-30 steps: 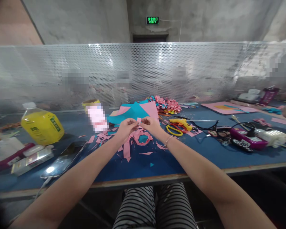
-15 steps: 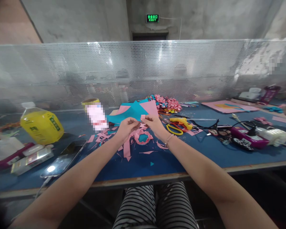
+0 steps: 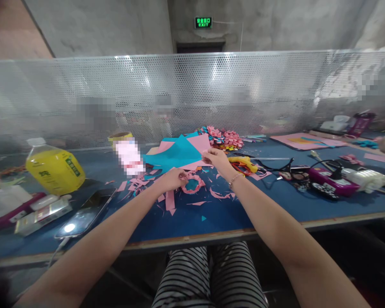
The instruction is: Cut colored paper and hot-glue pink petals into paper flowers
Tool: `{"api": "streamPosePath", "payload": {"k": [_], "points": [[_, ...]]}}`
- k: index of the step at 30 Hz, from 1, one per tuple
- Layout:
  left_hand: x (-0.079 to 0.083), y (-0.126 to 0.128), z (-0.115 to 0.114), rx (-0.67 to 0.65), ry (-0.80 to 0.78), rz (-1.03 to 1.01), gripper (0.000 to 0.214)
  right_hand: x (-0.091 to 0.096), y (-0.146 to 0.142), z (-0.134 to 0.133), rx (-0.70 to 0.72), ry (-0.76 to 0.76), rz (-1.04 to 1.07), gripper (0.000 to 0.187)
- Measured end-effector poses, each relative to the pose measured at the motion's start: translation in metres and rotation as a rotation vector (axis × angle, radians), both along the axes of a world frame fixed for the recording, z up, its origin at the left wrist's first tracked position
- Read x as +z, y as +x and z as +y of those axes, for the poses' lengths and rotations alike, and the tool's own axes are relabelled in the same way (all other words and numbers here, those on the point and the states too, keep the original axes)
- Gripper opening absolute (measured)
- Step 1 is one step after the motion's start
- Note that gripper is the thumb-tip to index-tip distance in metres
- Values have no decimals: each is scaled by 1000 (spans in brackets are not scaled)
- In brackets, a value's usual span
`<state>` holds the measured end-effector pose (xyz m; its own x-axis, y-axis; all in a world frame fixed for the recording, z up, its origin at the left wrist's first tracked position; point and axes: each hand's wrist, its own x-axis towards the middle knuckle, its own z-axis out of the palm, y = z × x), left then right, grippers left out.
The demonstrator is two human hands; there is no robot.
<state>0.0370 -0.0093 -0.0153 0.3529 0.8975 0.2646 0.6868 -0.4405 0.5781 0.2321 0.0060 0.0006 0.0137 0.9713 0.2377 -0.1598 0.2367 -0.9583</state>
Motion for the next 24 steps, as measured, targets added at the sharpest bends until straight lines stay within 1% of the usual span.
{"api": "streamPosePath", "payload": {"k": [2,5,8,11,16,19,22,24], "points": [[5,0,-3,16,-43,-33,7,-1,0,1,7,-21,-16,28],[8,1,-3,39,-44,-101,10,-5,-1,2,39,-52,-96,23],[6,3,0,20,-42,-243,14,-8,-3,3,57,-66,-167,20],[6,4,3,8,-103,-379,17,-10,-3,5,52,-56,-181,20],[12,4,3,97,-189,-634,25,-13,4,10,33,-40,-211,18],[15,4,3,113,-208,-784,28,-16,6,11,43,-25,-253,22],[17,5,2,104,-210,-872,27,-18,5,9,82,-53,-319,21],[19,5,0,102,-213,-889,27,-17,2,5,108,-66,-354,18]]}}
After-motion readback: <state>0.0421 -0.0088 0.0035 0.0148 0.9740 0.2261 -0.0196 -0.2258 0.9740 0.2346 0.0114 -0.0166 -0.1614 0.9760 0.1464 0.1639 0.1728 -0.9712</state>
